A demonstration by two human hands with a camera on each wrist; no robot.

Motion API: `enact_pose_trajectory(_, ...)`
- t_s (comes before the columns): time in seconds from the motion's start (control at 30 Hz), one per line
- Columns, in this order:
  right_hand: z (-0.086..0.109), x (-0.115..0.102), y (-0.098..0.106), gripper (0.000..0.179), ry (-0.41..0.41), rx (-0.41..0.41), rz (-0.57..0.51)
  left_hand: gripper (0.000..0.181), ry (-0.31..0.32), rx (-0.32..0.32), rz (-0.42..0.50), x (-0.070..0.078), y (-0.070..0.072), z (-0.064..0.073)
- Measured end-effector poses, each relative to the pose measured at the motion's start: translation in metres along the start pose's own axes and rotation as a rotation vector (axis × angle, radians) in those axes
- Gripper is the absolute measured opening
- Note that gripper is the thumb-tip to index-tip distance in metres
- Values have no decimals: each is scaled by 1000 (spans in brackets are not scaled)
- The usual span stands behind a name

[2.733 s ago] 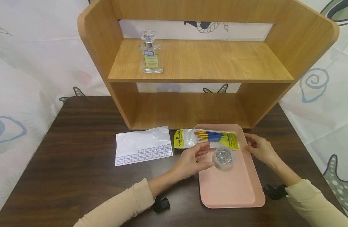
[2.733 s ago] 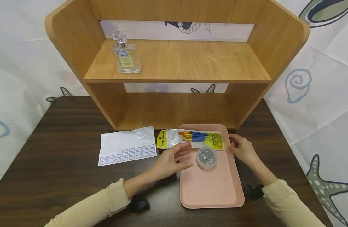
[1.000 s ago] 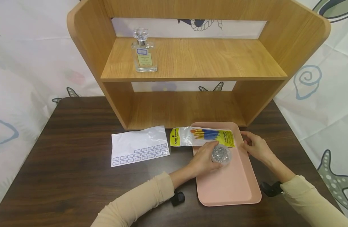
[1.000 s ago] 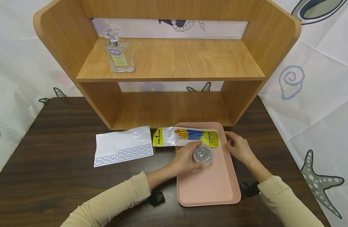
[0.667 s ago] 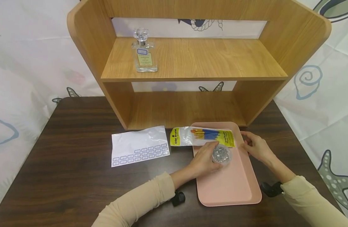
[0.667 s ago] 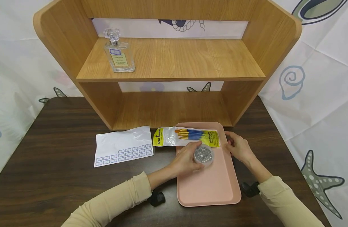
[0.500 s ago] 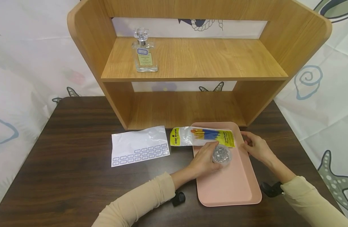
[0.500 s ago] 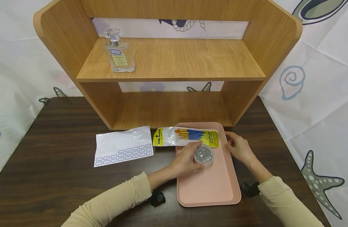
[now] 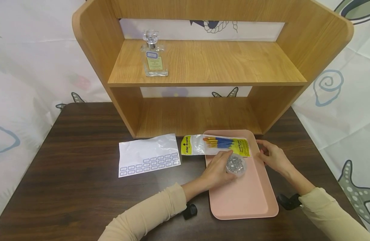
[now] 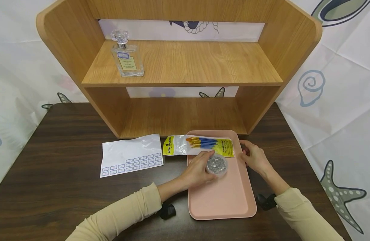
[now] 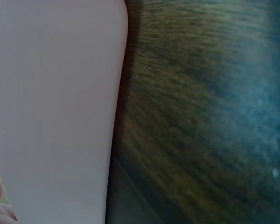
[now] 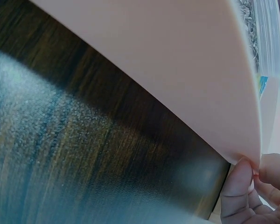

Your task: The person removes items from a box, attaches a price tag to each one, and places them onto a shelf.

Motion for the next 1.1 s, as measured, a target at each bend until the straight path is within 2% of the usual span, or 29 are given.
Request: enact_pose_trajectory(1.1,0,-1,0,49,-1,-5,9,78,0,35,-3,0,1,0)
Point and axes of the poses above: each hand's wrist, its own z-axis away from the middle knuckle, its own y-axis out of the back of the hand, x = y × z, the point moved 1 cm from there along -z, towards the middle knuckle, and after that the axes turned 6 degrees about y, right-handed, at the moved point
